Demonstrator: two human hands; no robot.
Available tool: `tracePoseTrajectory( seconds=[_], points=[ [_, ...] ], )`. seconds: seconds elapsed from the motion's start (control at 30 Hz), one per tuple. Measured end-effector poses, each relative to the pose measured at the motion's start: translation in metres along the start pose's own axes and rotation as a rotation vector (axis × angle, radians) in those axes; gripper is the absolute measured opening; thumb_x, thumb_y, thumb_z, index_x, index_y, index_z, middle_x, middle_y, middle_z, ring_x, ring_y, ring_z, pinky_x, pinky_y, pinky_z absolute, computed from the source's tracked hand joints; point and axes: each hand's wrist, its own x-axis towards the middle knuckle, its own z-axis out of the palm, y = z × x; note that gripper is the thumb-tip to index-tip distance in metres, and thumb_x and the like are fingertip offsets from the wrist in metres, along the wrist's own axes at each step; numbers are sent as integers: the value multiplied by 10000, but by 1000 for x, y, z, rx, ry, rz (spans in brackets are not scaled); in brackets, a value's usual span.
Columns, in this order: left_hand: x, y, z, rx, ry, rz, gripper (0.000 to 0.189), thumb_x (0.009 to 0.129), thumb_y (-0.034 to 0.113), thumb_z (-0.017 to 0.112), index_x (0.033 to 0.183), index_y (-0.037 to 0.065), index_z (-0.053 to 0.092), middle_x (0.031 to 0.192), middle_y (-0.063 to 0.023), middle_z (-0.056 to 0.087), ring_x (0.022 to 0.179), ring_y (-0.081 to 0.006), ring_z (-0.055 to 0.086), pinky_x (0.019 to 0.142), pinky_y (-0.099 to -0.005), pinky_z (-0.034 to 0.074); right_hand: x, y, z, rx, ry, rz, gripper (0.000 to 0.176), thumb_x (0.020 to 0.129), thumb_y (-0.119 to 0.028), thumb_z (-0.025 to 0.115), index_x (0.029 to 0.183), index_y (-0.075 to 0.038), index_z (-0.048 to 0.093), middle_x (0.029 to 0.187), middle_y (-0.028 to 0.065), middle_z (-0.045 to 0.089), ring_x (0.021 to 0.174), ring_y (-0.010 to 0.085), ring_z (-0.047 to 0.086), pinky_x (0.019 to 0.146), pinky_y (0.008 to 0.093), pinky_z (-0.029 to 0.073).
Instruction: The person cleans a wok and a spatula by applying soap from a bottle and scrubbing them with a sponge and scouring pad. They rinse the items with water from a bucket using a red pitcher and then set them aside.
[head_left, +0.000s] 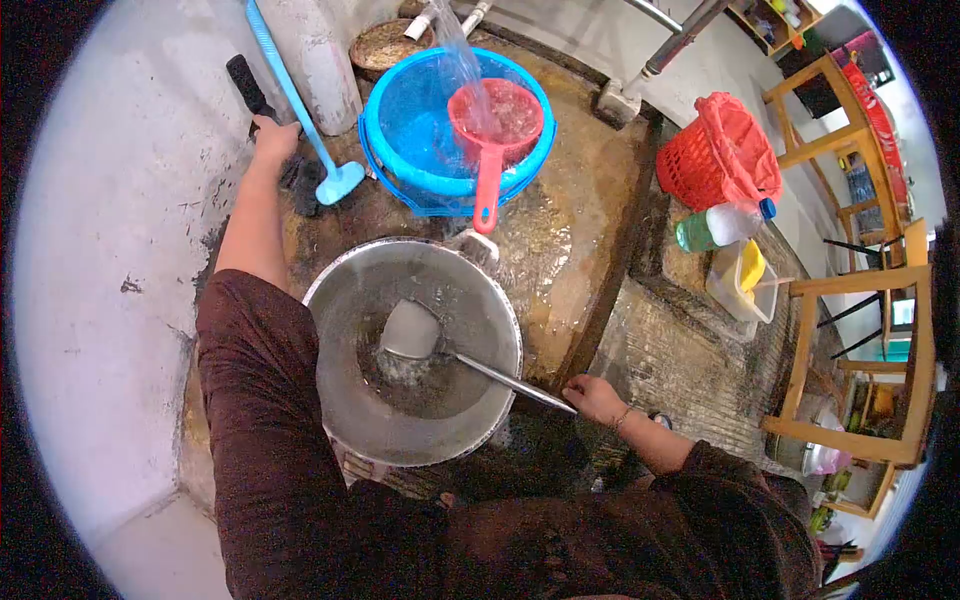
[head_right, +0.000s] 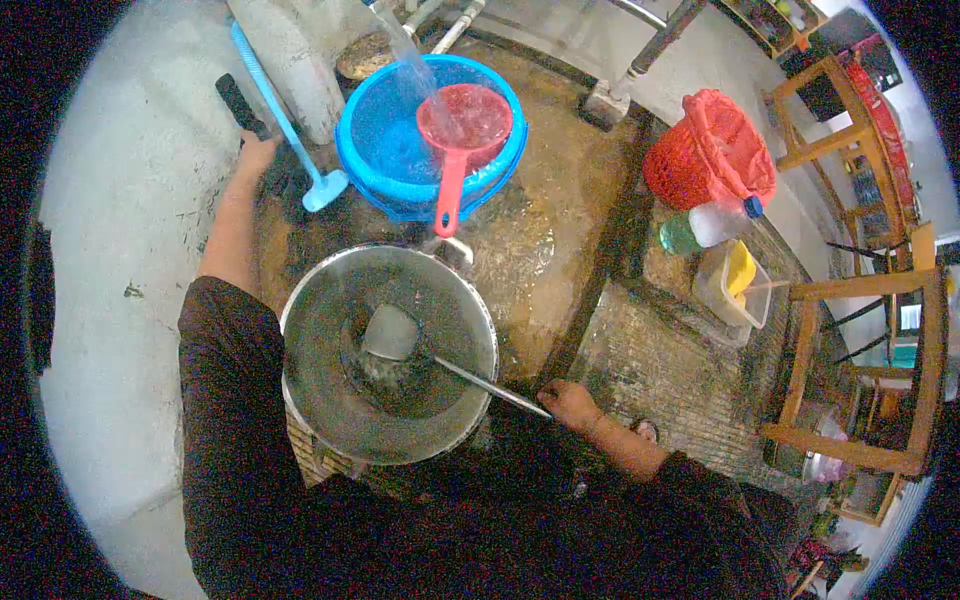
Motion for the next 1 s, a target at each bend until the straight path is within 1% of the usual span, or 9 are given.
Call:
tracePoseTrajectory(
  seconds=[0.27, 0.43, 0.5, 0.57, 0.63, 0.77, 0.87, 0.97, 1.0],
  points=[
    [-32, 14, -16, 29, -58, 68, 967, 734, 392, 685, 1349, -133, 156, 1226, -336, 456, 1136, -397, 484, 940, -390, 402, 17, 1, 6, -13, -11, 1, 479, 872, -449, 500, 953, 4, 633, 889, 214, 634, 837, 353, 614, 766, 408, 480],
    [-119, 8, -44, -98, -450, 10, 665, 786, 272, 647, 1280, -81, 378, 1049, -234, 594, 868, -265, 608, 761, -347, 477, 52, -19, -19, 3, -81, -17, 566, 873, -513, 479, 986, 22, 625, 819, 194, 627, 824, 318, 607, 747, 405, 489],
    [-170, -23, -56, -32, -543, 63, 516, 810, 217, 619, 1222, -52, 465, 976, -174, 619, 781, -186, 587, 716, -317, 475, 58, -52, -31, 317, -180, 44, 580, 863, -519, 508, 1046, 24, 601, 767, 126, 611, 738, 238, 600, 650, 360, 509],
    [-240, -28, -86, 152, -569, 69, 489, 814, 240, 621, 1197, -40, 499, 982, -170, 632, 831, -211, 601, 747, -339, 476, 85, -59, -29, 266, -233, -20, 580, 844, -507, 555, 1068, 28, 576, 755, 62, 590, 631, 163, 562, 544, 289, 495],
    [-290, -78, -95, 280, -513, 185, 483, 825, 281, 626, 1164, -47, 523, 1010, -165, 636, 876, -221, 603, 768, -350, 474, 113, -65, -11, 386, -271, -68, 567, 840, -480, 568, 1062, 42, 564, 791, 112, 609, 657, 188, 606, 554, 313, 512],
    [-384, -109, -89, 286, -703, -311, 567, 798, 258, 671, 1204, -78, 462, 1092, -245, 589, 985, -308, 591, 858, -386, 443, 136, -92, -2, -108, -292, -41, 562, 840, -449, 560, 1096, 52, 552, 922, 214, 619, 864, 282, 623, 729, 396, 504],
    [-427, -82, -84, 30, -488, -326, 728, 752, 212, 709, 1288, -101, 328, 1193, -326, 486, 1113, -394, 508, 943, -417, 392, 132, -71, 5, -273, -30, -211, 533, 836, -420, 560, 1098, 44, 558, 1015, 251, 605, 964, 328, 600, 831, 417, 469],
    [-437, -110, -79, 562, -25, 104, 848, 708, 181, 730, 1325, -104, 223, 1251, -369, 391, 1178, -438, 423, 988, -443, 352, 96, -72, -46, -217, 51, -321, 502, 830, -406, 568, 1083, 26, 582, 1030, 234, 610, 939, 330, 605, 838, 400, 464],
    [-435, -94, -82, 581, -17, 154, 812, 707, 184, 725, 1312, -97, 261, 1267, -360, 379, 1194, -427, 408, 996, -439, 345, 87, -58, -70, -225, 57, -409, 483, 830, -397, 572, 1071, 21, 594, 1004, 221, 622, 908, 315, 617, 814, 391, 476]
  ],
)
